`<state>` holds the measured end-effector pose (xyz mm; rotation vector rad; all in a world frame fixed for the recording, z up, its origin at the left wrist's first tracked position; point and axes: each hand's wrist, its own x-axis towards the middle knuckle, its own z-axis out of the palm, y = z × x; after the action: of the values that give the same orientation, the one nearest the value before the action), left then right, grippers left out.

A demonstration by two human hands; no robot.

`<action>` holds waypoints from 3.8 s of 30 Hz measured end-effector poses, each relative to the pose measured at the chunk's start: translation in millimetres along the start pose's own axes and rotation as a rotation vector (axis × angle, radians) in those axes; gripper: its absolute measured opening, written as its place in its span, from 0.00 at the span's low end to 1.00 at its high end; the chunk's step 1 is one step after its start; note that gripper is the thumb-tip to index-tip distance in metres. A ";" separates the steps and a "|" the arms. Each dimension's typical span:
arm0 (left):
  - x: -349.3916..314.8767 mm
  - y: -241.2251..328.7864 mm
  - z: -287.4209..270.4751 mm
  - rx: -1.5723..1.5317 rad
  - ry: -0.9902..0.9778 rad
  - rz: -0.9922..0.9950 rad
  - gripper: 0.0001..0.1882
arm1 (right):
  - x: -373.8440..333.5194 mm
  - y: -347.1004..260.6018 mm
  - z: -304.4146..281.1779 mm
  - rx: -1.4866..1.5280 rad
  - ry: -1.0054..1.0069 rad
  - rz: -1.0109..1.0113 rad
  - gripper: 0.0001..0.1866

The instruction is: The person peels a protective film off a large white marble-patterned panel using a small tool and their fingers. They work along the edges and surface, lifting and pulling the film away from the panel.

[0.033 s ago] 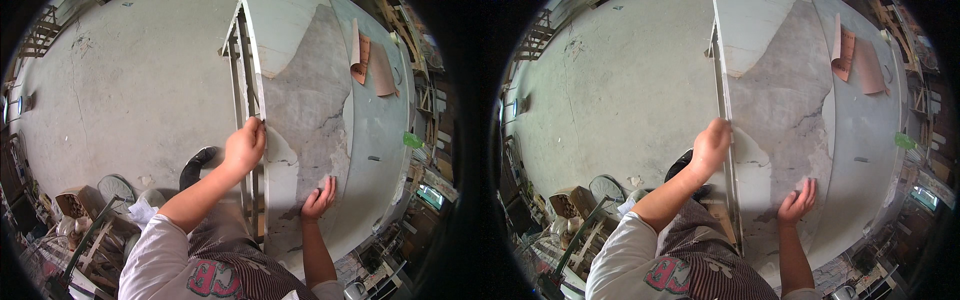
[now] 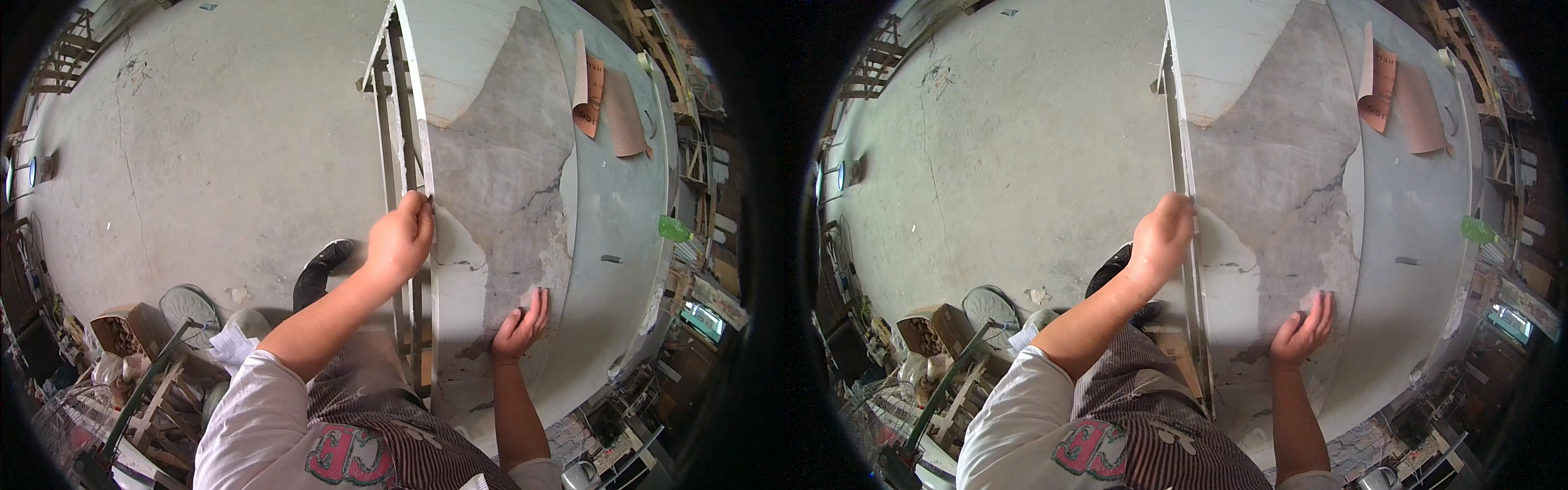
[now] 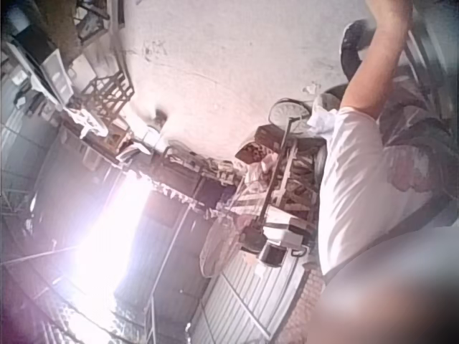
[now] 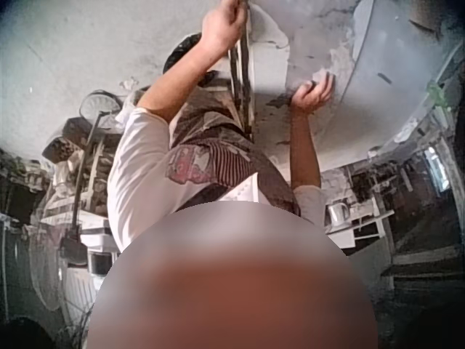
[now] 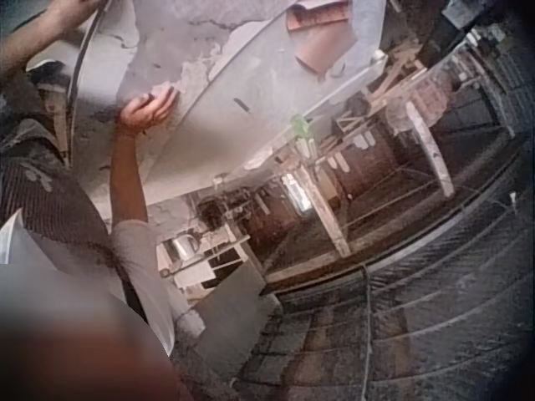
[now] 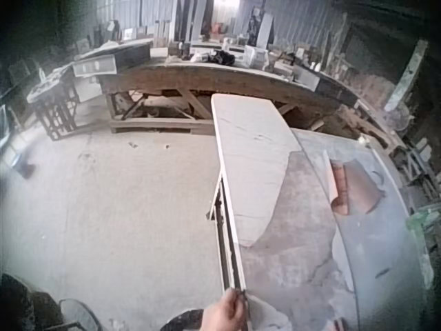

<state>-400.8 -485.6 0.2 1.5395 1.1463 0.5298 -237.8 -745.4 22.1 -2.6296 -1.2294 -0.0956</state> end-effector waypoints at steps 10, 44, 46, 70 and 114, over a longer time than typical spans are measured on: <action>3.7 0.0 -0.6 0.038 0.018 0.064 0.08 | -0.4 0.9 1.3 -0.007 0.012 -0.004 0.30; -7.2 13.7 2.6 0.114 -0.008 -0.042 0.06 | 2.0 -3.3 0.0 -0.047 -0.003 -0.010 0.31; -7.2 13.9 2.6 0.125 -0.017 -0.055 0.06 | 1.9 -3.3 0.4 -0.042 -0.008 -0.002 0.31; -60.4 2.6 11.5 0.099 -0.119 -0.032 0.07 | 2.3 -9.5 -2.9 -0.046 -0.038 0.058 0.31; -172.8 -10.7 43.8 0.163 -0.166 -0.041 0.08 | -2.3 -1.9 5.0 -0.104 -0.001 0.065 0.31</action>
<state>-444.2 -658.0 17.6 1.6620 1.1121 0.2807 -240.9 -744.7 17.3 -2.7564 -1.1683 -0.1506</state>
